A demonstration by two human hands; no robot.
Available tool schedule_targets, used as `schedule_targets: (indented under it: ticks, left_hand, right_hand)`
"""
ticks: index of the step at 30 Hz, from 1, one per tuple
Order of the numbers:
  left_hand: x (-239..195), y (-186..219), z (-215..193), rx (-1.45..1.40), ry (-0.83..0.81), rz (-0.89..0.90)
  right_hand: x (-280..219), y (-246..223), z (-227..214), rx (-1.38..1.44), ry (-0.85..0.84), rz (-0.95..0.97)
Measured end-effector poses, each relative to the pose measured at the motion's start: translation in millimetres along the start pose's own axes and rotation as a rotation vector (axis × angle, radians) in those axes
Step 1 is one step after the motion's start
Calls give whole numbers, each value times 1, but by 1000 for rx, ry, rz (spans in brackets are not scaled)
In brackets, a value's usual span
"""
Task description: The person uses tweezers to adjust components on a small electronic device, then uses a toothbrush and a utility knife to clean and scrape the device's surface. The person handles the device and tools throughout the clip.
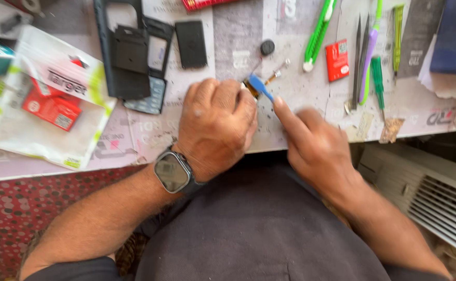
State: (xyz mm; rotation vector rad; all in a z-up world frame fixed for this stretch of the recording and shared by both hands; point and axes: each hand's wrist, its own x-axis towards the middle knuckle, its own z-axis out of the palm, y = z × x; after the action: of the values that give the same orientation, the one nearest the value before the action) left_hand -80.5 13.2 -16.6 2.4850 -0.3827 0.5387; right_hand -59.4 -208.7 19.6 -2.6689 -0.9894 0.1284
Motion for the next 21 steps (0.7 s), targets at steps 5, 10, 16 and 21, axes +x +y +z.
schedule_targets:
  ticks: [5,10,16,21]
  left_hand:
    - [6,2,-2,-12,11,-4]
    - [4,1,1,-28,9,-5]
    - [2,0,3,-6,-8,8]
    - [2,1,2,7,-3,6]
  right_hand:
    - [2,2,-1,-12,0,-6]
    - [6,1,-5,5,12,-21]
    - [-10,7,-28,43,171,-8]
    - [-9,5,-7,1,-13,10]
